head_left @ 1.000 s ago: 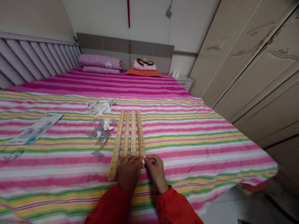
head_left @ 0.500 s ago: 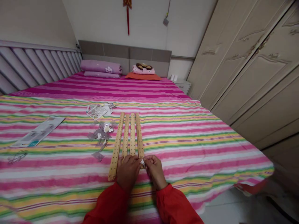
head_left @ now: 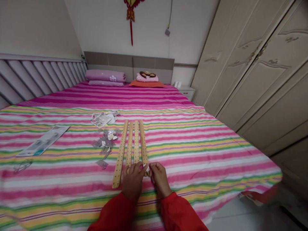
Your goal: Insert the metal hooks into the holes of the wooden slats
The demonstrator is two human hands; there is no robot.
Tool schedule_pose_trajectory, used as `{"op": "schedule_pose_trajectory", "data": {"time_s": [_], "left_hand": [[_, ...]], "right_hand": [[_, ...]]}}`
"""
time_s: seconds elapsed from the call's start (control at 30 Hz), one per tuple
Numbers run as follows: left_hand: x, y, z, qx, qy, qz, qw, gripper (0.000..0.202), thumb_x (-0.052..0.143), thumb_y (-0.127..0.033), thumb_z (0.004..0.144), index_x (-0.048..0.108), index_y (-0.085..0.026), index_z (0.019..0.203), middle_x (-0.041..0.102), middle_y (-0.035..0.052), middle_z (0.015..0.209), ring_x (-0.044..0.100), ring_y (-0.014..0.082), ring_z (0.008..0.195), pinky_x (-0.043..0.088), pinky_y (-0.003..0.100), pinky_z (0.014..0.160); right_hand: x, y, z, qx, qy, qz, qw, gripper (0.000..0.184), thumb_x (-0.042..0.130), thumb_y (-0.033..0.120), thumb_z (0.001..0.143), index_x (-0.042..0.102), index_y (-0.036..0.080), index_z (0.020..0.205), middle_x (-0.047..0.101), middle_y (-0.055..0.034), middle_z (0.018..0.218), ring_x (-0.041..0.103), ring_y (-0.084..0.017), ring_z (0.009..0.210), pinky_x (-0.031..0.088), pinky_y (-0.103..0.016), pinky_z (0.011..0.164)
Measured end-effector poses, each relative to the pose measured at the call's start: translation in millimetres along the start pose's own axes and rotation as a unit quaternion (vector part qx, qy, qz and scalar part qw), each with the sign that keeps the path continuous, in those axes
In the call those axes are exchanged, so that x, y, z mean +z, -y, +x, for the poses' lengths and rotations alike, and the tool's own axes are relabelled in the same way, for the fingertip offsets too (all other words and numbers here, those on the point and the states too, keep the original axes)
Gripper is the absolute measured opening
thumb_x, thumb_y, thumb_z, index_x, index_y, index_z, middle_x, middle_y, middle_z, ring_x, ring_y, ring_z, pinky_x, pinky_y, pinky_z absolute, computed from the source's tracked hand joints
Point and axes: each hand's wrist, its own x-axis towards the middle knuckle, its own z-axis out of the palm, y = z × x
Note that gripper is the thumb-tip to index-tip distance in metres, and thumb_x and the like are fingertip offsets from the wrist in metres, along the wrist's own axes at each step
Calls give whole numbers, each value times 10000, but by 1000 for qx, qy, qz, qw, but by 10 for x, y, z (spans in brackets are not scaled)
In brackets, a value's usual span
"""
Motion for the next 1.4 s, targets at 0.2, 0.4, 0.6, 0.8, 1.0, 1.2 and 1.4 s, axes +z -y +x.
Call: {"op": "schedule_pose_trajectory", "data": {"time_s": [0.2, 0.4, 0.6, 0.8, 1.0, 1.2, 1.4], "left_hand": [[5, 31, 35, 7, -2, -20, 1000, 524, 433, -46, 796, 604, -396, 1145, 637, 23, 1161, 529, 229, 1072, 291, 443, 927], [-58, 62, 93, -13, -4, -51, 999, 532, 460, -35, 771, 625, -415, 1103, 664, -2, 1116, 540, 219, 1051, 291, 433, 918], [-128, 34, 139, -63, 22, -87, 994, 504, 386, -52, 811, 551, -279, 1230, 688, 61, 1078, 520, 220, 1117, 272, 453, 952], [-123, -47, 179, -85, 50, -113, 989, 489, 337, -56, 819, 517, -201, 1250, 631, 98, 1194, 497, 204, 1186, 315, 425, 951], [-72, -35, 146, -73, 42, -117, 990, 481, 350, -54, 813, 551, -212, 1221, 637, 92, 1190, 503, 197, 1190, 348, 393, 949], [2, -26, 65, -53, 73, -119, 989, 485, 317, -92, 847, 502, -223, 1276, 591, 79, 1260, 446, 219, 1254, 281, 467, 1010], [170, -46, -34, -26, 49, -86, 995, 468, 368, -103, 829, 539, -216, 1250, 559, 82, 1298, 402, 241, 1289, 199, 501, 1069]], "right_hand": [[15, -23, 16, -6, -10, -8, 1000, 348, 625, 495, 672, 487, 194, 564, 475, 71, 356, 299, -56, 267, 178, -200, 311], [9, -30, 12, -12, -11, 11, 1000, 323, 621, 466, 676, 502, 190, 560, 476, 71, 347, 279, -52, 260, 179, -199, 313], [9, -8, -11, -5, -4, 17, 1000, 334, 636, 494, 672, 547, 174, 638, 484, 76, 361, 257, -44, 246, 136, -197, 295], [15, 57, -29, -3, 16, -1, 1000, 388, 633, 528, 670, 547, 166, 559, 460, 66, 337, 258, -44, 247, 125, -203, 298], [-35, 66, -79, -1, 16, 3, 1000, 397, 641, 501, 672, 511, 174, 488, 432, 68, 320, 249, -39, 253, 114, -207, 308], [-73, -2, -85, 16, 0, 3, 1000, 344, 683, 478, 640, 564, 165, 562, 413, 86, 310, 257, -43, 265, 149, -203, 321], [-33, -60, -19, -9, -19, 8, 1000, 347, 744, 460, 577, 554, 170, 562, 480, 58, 347, 375, -74, 329, 248, -206, 366]]}}
